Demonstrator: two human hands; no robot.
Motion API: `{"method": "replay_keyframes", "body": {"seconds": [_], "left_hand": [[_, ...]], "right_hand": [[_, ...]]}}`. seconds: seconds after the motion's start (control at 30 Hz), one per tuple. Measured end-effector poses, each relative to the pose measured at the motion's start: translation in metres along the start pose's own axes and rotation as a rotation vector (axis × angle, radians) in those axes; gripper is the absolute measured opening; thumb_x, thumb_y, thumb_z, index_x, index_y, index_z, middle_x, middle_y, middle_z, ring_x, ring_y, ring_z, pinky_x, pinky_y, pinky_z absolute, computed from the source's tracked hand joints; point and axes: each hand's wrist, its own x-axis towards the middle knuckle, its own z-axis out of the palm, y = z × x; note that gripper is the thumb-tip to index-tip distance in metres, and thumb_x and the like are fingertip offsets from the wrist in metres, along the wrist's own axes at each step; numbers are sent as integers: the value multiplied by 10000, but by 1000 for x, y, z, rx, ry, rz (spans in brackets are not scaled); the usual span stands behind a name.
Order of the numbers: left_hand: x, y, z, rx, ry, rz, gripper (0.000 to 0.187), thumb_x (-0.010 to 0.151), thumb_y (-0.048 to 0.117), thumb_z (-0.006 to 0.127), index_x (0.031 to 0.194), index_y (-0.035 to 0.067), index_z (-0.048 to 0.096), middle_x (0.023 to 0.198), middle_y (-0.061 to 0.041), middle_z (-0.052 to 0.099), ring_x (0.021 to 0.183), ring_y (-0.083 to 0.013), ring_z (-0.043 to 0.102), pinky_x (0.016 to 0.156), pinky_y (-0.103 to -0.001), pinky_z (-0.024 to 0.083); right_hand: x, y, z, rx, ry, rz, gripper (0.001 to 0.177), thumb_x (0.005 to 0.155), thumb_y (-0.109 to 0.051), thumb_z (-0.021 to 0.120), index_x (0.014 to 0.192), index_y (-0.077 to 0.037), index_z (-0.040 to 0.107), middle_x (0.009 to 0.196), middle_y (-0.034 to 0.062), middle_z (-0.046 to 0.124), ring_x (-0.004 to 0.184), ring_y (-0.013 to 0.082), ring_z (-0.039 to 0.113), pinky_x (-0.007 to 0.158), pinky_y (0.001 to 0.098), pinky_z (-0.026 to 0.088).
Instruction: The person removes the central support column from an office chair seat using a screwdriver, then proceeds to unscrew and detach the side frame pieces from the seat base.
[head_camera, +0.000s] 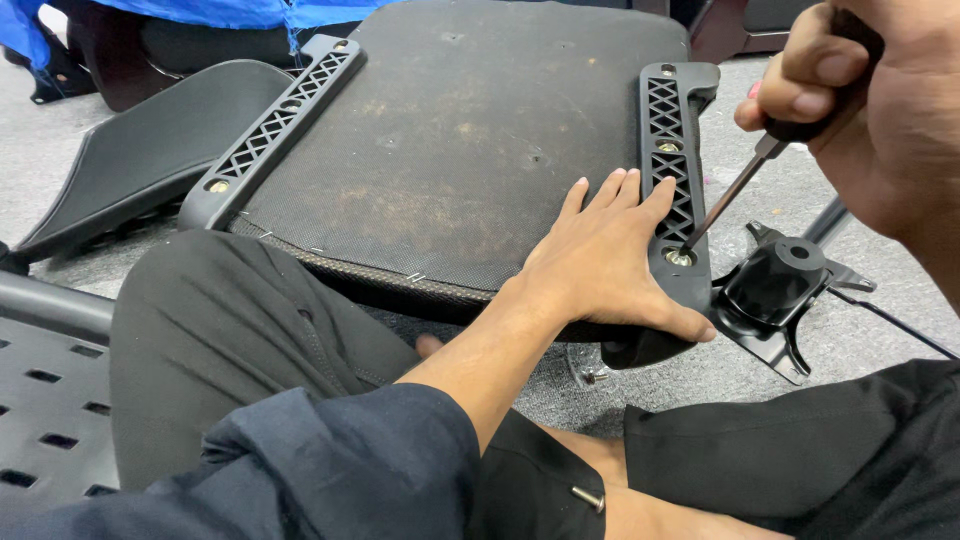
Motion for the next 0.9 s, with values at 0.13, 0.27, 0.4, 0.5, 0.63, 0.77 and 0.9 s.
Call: {"method": "replay_keyframes", "body": {"seconds": [0.13, 0.27, 0.4, 0.5, 0.63, 0.77, 0.9], "left_hand": [[1, 0, 1, 15, -8, -1, 1443, 461, 814, 797, 1512, -56, 329, 1545, -369, 310, 1509, -457, 204, 1216, -563, 127], [1, -2, 2, 9, 1, 5, 1443, 469, 817, 798, 1514, -65, 340, 1552, -369, 316, 1517, -457, 210, 1225, -553, 135], [2, -3, 6, -35, 23, -14, 1412, 456, 858, 778, 1518, 10, 394, 1558, -343, 336, 1526, -437, 230, 1239, -539, 134], [3, -7, 8, -190, 68, -39, 1153, 512, 820, 788, 1475, 230, 561, 1585, -336, 319, 1540, -423, 230, 1246, -543, 112], [6, -13, 12, -324, 131, -61, 691, 625, 712, 810, 1219, 362, 774, 1611, -258, 411, 1539, -396, 310, 1277, -541, 119], [6, -16, 16, -402, 165, -16, 439, 715, 599, 794, 1095, 382, 829, 1566, -272, 447, 1525, -391, 331, 1265, -542, 121], [7, -14, 19, -407, 188, -35, 347, 768, 565, 767, 1050, 376, 842, 1539, -299, 446, 1518, -392, 326, 1252, -548, 95]], "right_hand": [[0, -4, 6, -55, -1, -12, 487, 1196, -401, 453, 751, -210, 400, 618, -83, 333, 668, 74, 407, 901, 404, 537], [-1, -8, 13, -35, 22, 2, 383, 1176, -373, 456, 827, -222, 407, 599, -84, 297, 629, 76, 357, 873, 398, 532], [-4, -7, 24, 52, 82, -7, 280, 1116, -329, 465, 859, -230, 419, 566, -78, 246, 527, 67, 271, 731, 362, 438], [3, -10, 30, 67, 109, 37, 245, 1029, -323, 473, 812, -232, 404, 547, -76, 220, 490, 66, 224, 609, 323, 348], [16, -14, 29, 130, -1, 76, 282, 1019, -313, 478, 775, -215, 375, 543, -82, 210, 486, 65, 186, 589, 308, 302], [19, -17, 30, 103, -23, 94, 285, 984, -267, 460, 730, -207, 347, 527, -73, 208, 473, 73, 170, 540, 308, 258], [19, -25, 36, 113, -26, 83, 339, 966, -236, 522, 701, -203, 312, 527, -68, 198, 460, 75, 163, 500, 308, 222]]}}
